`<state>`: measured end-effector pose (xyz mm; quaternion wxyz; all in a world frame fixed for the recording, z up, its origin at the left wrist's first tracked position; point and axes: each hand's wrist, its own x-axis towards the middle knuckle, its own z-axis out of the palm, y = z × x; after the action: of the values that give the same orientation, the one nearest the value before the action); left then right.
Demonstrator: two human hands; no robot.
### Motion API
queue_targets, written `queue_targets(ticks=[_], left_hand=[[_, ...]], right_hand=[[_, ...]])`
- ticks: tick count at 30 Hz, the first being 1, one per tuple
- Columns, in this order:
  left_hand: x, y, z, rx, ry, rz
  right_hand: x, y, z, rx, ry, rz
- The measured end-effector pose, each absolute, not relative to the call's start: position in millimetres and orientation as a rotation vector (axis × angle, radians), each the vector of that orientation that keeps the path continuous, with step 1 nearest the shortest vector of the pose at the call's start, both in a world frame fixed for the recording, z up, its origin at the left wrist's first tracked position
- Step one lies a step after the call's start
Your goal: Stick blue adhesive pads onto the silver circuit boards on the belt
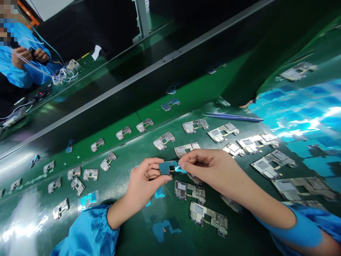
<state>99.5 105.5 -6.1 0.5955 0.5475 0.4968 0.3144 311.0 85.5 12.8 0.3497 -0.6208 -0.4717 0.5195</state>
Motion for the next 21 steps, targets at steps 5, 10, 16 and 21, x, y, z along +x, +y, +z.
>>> queue_targets(ticks=[5, 10, 16, 21], left_hand=[[100.1, 105.8, -3.9, 1.244, 1.161, 0.720], [99.8, 105.0, -4.2, 1.217, 1.165, 0.718], [99.3, 104.8, -3.9, 1.196, 1.174, 0.719], [100.9, 105.4, -1.5, 1.219, 1.174, 0.729]], right_hand=[[309.9, 85.4, 12.2, -1.604, -1.251, 1.310], [307.9, 86.9, 15.5, -1.633, -1.266, 1.264], [306.5, 86.3, 17.4, -1.644, -1.245, 1.267], [306.2, 85.8, 14.4, -1.636, -1.249, 1.263]])
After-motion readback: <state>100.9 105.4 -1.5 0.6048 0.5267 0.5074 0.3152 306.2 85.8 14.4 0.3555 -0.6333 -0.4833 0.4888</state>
